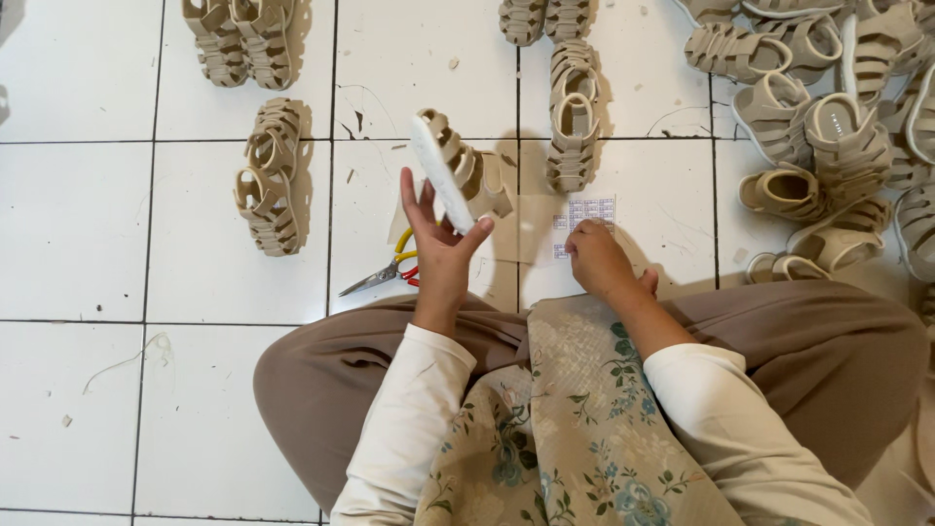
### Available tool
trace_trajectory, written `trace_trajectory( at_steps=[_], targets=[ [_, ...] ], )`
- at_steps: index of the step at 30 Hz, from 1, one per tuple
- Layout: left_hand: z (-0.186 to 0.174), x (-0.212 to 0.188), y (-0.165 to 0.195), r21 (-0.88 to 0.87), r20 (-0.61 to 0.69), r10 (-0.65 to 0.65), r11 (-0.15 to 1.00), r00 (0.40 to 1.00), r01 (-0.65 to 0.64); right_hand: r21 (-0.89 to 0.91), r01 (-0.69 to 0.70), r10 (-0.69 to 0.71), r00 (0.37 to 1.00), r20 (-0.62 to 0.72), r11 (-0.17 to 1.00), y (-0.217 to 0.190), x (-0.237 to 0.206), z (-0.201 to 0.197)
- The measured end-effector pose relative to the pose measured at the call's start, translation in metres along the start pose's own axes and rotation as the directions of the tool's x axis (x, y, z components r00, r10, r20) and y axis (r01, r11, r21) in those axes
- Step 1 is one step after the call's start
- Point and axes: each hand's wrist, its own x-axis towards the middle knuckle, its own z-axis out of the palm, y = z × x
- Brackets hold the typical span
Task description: The person sits on the floor and repeatedly picks up beige sandals, places a small paper label on the sole, and sets them down in a growing pile. The person handles the sandals one at a time, using both hands to position the label on the bottom of each shoe.
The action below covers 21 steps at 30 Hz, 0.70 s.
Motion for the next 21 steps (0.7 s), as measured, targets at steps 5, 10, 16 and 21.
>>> trace_trajectory(
  at_steps=[5, 10, 16, 21],
  targets=[
    [-0.014, 0.005, -0.016, -0.397, 0.212, -0.056, 0.907, 0.976, 0.138, 0.001, 0.111, -0.111, 0.990, -0.086, 0.994, -0.001, -0.003, -0.001],
    [-0.021, 0.010, -0.027, -0.486, 0.211, -0.210, 0.825, 0.955, 0.289, 0.002, 0.047, -0.047, 0.999, -0.022, 0.999, -0.004, -0.004, -0.003],
    [-0.018, 0.011, -0.022, -0.495, 0.204, -0.206, 0.822, 0.957, 0.282, 0.009, -0.012, 0.012, 0.999, 0.052, 1.000, -0.013, -0.006, -0.009],
    [-0.018, 0.010, -0.019, -0.477, 0.171, -0.235, 0.830, 0.957, 0.289, 0.060, 0.084, -0.083, 0.996, -0.017, 0.995, -0.011, -0.008, -0.015]
  ],
)
